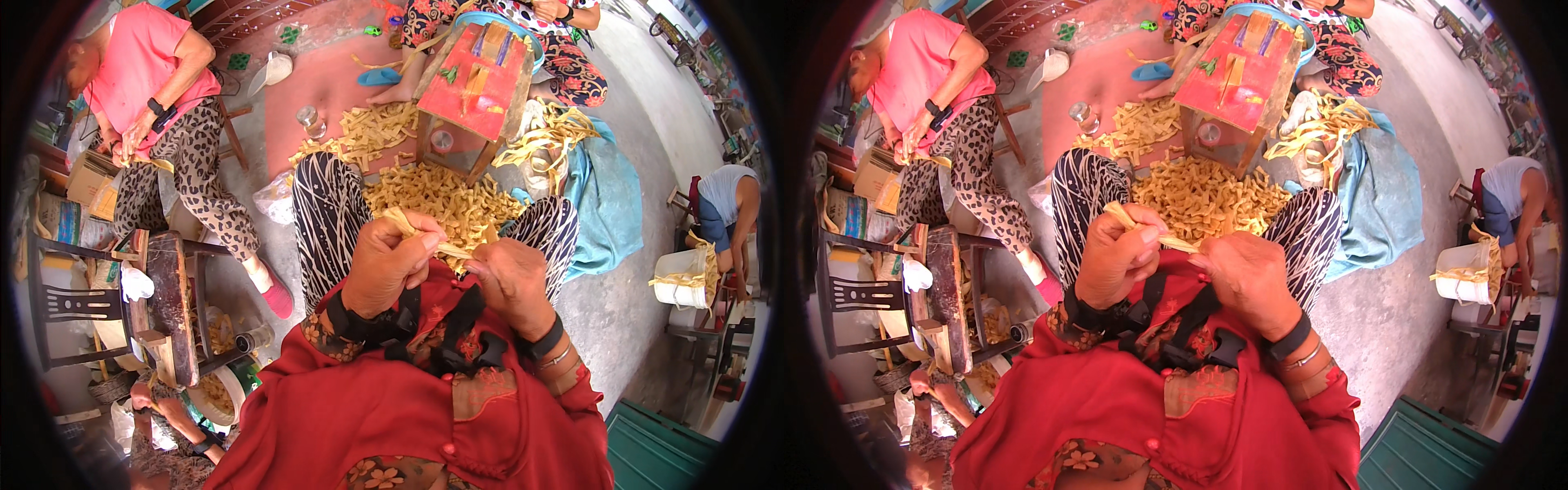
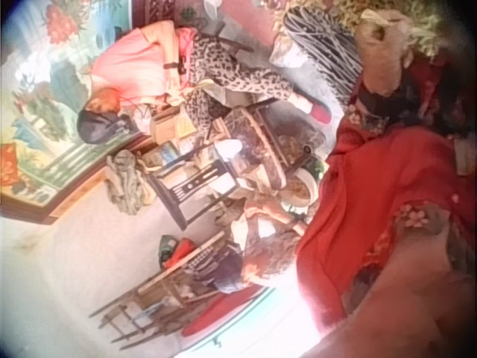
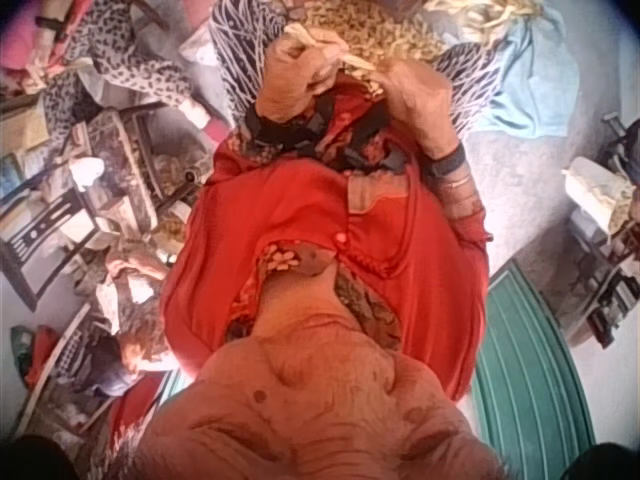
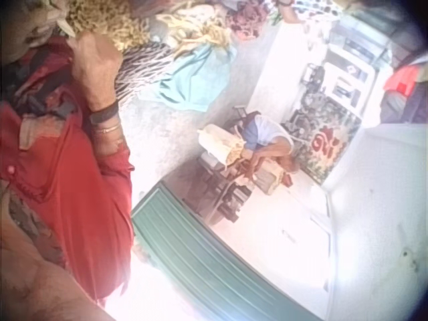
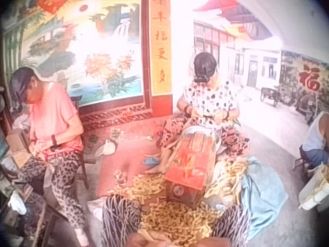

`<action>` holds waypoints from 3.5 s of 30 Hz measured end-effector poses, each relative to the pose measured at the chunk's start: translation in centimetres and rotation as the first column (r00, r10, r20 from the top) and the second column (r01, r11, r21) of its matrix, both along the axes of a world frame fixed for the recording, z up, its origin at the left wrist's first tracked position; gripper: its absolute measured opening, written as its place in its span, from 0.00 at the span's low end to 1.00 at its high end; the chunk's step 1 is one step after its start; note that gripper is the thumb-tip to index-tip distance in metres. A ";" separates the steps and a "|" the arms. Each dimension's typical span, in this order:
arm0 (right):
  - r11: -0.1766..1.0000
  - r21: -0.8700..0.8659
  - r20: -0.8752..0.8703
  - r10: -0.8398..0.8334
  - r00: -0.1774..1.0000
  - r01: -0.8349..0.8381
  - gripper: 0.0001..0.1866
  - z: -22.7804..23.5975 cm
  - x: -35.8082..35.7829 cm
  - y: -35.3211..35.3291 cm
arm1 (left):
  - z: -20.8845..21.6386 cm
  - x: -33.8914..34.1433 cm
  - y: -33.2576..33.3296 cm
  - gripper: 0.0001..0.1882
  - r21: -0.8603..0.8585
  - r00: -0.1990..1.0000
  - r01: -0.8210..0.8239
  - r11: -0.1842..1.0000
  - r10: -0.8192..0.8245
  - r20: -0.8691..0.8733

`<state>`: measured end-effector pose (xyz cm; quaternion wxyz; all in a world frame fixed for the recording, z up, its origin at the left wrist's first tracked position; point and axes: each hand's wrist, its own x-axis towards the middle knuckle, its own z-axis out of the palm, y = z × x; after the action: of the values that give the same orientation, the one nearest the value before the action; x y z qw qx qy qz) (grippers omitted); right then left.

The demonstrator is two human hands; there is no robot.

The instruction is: The person takes yellow strips and folds or wraps them into clusters, then places these clusters into a central wooden device.

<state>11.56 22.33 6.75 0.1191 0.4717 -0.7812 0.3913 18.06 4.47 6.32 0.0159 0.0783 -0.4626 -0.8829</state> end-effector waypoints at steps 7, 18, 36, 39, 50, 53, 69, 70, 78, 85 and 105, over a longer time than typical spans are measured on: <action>0.999 0.045 -0.068 0.005 0.998 -0.002 0.09 1.0 -0.4 1.8 | -0.7 0.8 -0.1 0.05 -0.033 0.986 0.008 0.999 -0.014 -0.166; 0.965 0.250 -0.431 0.187 0.883 -0.082 0.11 2.6 -1.7 1.5 | 4.1 -2.2 -4.3 0.20 -0.421 0.911 0.388 0.820 -0.412 0.037; 0.992 -0.066 0.289 0.122 0.949 -0.107 0.18 -0.2 -3.1 -1.4 | 3.1 -2.4 -1.7 0.18 -0.229 0.815 0.576 0.785 -0.573 0.084; 0.951 -0.290 0.504 0.242 0.829 -0.101 0.18 -0.5 -2.8 -3.0 | 1.4 -2.8 -1.8 0.15 -0.543 0.900 0.313 0.779 -0.426 -0.093; 0.900 -0.432 0.881 0.410 0.234 0.050 0.16 -1.8 -2.7 -2.5 | -0.2 -3.8 0.2 0.10 -0.602 0.947 0.034 0.798 -0.218 -0.235; 0.906 -0.422 0.891 0.407 0.200 0.040 0.08 -2.2 -3.1 -1.9 | -1.0 -3.8 0.8 0.05 -0.437 0.973 0.027 0.899 -0.123 -0.193; 0.854 -0.426 0.820 0.224 0.527 0.299 0.04 -3.1 -1.7 -3.5 | -2.8 -5.6 2.5 0.05 -0.007 0.995 -0.089 0.996 0.089 0.054; 0.855 -0.425 0.821 0.227 0.523 0.296 0.04 -3.3 -1.7 -3.5 | -3.1 -5.7 2.7 0.05 -0.008 0.994 -0.094 0.996 0.095 0.057; 0.926 -0.192 0.304 -0.259 0.917 0.326 0.06 -4.1 -1.6 -4.2 | -6.3 -6.1 3.1 0.05 -0.212 0.980 -0.175 0.961 0.191 0.060; 0.904 -0.175 0.545 -0.241 0.803 0.390 0.05 -4.0 -2.1 -4.0 | -4.4 -5.2 2.2 0.05 -0.149 0.995 0.010 0.989 0.005 0.103; 0.896 -0.281 0.794 0.016 0.608 0.343 0.04 -3.9 -2.1 -3.7 | -5.4 -5.0 1.8 0.05 -0.344 0.995 0.054 0.937 -0.023 0.093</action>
<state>9.50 18.58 2.83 -0.0995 0.1445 -0.6959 0.6963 13.01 6.25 0.95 -0.0084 0.1039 -0.6123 -0.7837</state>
